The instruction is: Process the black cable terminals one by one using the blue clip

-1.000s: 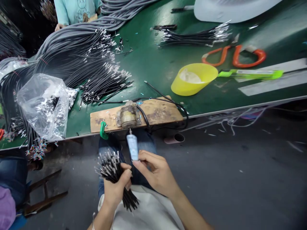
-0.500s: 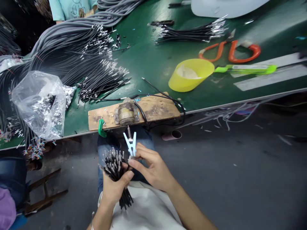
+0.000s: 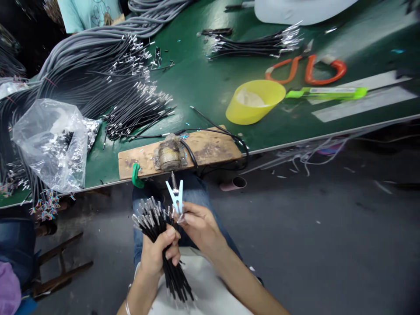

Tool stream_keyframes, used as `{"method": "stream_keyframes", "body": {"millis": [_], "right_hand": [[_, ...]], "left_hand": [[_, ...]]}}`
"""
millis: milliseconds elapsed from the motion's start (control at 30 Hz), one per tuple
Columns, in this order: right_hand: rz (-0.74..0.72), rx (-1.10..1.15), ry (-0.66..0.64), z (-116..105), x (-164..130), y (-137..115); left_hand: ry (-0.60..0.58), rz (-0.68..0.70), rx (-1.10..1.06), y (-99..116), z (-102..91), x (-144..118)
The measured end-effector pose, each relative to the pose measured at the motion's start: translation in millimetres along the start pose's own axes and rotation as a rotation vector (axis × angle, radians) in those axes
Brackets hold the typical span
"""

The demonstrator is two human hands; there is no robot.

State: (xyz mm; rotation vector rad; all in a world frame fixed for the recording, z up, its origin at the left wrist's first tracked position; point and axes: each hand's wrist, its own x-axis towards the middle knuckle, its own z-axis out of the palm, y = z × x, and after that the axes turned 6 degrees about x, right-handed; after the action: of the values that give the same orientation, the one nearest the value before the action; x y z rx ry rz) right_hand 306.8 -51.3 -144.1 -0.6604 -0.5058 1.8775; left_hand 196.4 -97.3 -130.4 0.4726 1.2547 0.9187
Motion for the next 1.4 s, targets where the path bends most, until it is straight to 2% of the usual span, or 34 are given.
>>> {"method": "stream_keyframes", "body": {"millis": [133,200,300,333,400,467,500,533,633,700,733,867,1000,1133,1267,1400], "right_hand": [[-0.296,-0.352,-0.115,-8,1,-11],[-0.353,-0.424,-0.113,-8,-1,-10],[-0.353,-0.436,-0.027,-3,-5,-1],[-0.402,-0.482,0.024,-1,-7,1],[-0.606,-0.64,0.134,1,-10,4],[-0.774,-0.751,0.146,0,-11,1],[-0.765,-0.749,0.09,-2,-10,-2],[-0.671,-0.7,0.006,-5,-9,-5],[-0.126,-0.405,-0.237,-15,-2,-15],[0.14,-0.285,-0.284,-20,4,-22],[0.193,-0.265,-0.263,-21,8,-25],[0.106,-0.202,-0.101,-12,27,-36],[0.079,-0.041,-0.128,8,40,-37],[0.044,0.081,-0.085,19,42,-31],[0.112,0.166,-0.097,17,39,-24],[0.187,0.246,-0.063,1,39,-16]], "left_hand": [[-0.021,-0.035,0.024,4,-1.6,-1],[-0.011,-0.014,0.059,2,-0.4,-1],[0.04,0.053,0.116,-3,2.9,0],[0.058,0.073,0.133,-4,3.8,0],[0.077,0.106,0.17,-3,4.6,1],[0.076,0.131,0.205,-1,3.7,2],[0.077,0.143,0.221,0,2.7,2],[0.08,0.156,0.234,1,1.4,3],[0.121,0.191,0.263,3,-3.2,3],[0.17,0.214,0.278,2,-5.9,2],[0.194,0.225,0.283,2,-6.8,2],[0.239,0.285,0.303,5,-6.7,-3],[0.236,0.395,0.322,12,-3.8,-3],[0.258,0.447,0.345,15,-1.9,3],[0.267,0.425,0.358,13,-0.2,8],[0.278,0.388,0.357,10,0.5,8]]}}
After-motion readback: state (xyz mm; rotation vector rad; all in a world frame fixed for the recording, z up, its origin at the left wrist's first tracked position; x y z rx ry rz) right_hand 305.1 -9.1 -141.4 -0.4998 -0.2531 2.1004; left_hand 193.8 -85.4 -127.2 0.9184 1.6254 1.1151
